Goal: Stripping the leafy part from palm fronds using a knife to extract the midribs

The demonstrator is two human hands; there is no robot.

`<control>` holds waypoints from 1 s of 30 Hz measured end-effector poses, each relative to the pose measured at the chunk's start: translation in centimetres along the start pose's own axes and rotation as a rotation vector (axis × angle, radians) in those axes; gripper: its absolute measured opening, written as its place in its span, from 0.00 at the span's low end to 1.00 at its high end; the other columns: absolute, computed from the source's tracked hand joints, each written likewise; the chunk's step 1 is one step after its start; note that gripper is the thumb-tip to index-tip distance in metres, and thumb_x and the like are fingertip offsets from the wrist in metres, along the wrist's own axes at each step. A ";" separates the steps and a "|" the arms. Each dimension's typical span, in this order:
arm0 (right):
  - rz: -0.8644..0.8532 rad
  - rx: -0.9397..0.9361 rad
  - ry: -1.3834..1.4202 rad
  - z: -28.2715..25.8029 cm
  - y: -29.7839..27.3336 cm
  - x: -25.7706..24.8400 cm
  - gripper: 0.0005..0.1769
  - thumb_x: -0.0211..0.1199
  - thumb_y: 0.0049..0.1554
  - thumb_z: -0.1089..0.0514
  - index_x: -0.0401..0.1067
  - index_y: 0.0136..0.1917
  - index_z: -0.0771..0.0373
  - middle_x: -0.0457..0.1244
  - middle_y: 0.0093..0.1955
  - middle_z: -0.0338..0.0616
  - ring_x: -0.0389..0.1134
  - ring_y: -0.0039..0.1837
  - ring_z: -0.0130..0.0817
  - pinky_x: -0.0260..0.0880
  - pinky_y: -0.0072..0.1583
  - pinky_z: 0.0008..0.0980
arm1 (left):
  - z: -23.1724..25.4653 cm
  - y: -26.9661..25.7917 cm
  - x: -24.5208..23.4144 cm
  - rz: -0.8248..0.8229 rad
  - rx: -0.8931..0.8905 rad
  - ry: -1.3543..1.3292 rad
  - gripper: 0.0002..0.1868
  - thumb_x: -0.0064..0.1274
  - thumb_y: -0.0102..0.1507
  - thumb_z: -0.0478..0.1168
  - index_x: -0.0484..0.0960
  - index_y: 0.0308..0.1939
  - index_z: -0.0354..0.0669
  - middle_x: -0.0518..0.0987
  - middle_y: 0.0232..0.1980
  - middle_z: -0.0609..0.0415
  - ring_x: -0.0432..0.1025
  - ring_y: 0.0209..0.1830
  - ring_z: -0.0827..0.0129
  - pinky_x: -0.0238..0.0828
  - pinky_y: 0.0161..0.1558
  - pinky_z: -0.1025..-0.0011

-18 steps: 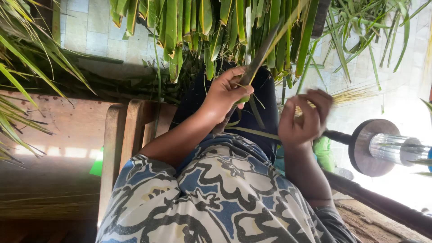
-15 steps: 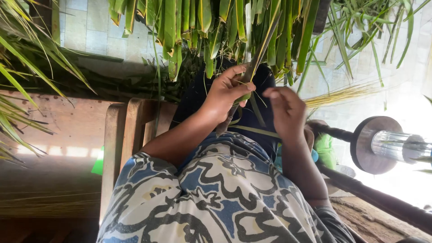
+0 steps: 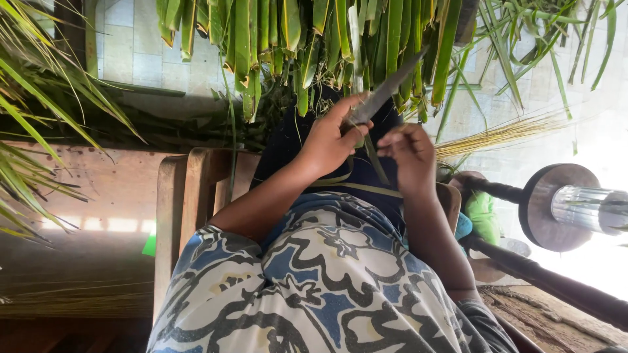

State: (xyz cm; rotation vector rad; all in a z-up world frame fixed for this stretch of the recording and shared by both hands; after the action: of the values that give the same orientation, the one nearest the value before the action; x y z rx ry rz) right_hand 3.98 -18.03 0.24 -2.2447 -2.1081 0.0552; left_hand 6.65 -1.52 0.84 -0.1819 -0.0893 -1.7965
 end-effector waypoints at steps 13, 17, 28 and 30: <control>0.030 -0.293 -0.036 -2.8 1.3 1.1 0.04 0.56 0.57 0.70 0.62 0.42 0.74 0.59 0.40 0.56 0.66 0.34 0.41 0.71 0.37 0.31 | -4.0 -0.4 3.1 -0.013 0.014 -0.270 0.14 0.36 0.65 0.28 0.68 0.54 0.37 0.77 0.40 0.34 0.75 0.37 0.59 0.80 0.24 0.70; 0.095 -0.462 -0.206 -4.5 0.9 1.3 0.04 0.57 0.56 0.73 0.63 0.42 0.79 0.57 0.37 0.59 0.67 0.32 0.50 0.70 0.32 0.35 | -3.0 -0.5 2.5 -0.081 0.048 -0.244 0.14 0.34 0.67 0.32 0.69 0.55 0.37 0.76 0.43 0.37 0.74 0.41 0.61 0.80 0.33 0.64; 0.065 -0.528 -0.317 -5.2 1.1 0.9 0.04 0.56 0.58 0.71 0.64 0.45 0.78 0.58 0.35 0.54 0.68 0.33 0.47 0.71 0.33 0.36 | 3.2 -0.1 -2.9 -0.306 0.184 1.148 0.26 0.36 0.64 0.29 0.61 0.66 0.49 0.78 0.36 0.42 0.74 0.30 0.58 0.71 0.38 0.59; 0.050 -0.518 -0.311 -5.3 1.0 0.9 0.04 0.55 0.57 0.72 0.64 0.44 0.80 0.58 0.36 0.58 0.67 0.32 0.47 0.69 0.32 0.36 | 3.3 -0.6 -2.7 -0.241 0.106 1.027 0.20 0.42 0.62 0.32 0.70 0.58 0.46 0.77 0.39 0.44 0.74 0.34 0.56 0.68 0.43 0.55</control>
State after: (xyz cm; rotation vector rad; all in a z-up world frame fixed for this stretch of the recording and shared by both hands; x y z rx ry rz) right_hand 5.39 -17.27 5.46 -2.7274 -2.4505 -0.1711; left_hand 6.95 1.73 3.70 0.8588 0.5416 -1.9175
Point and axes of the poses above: each hand's wrist, its own y-axis towards the middle knuckle, its own x-axis out of the palm, z = x × y, the point moved 7 cm from there along y, towards the middle knuckle
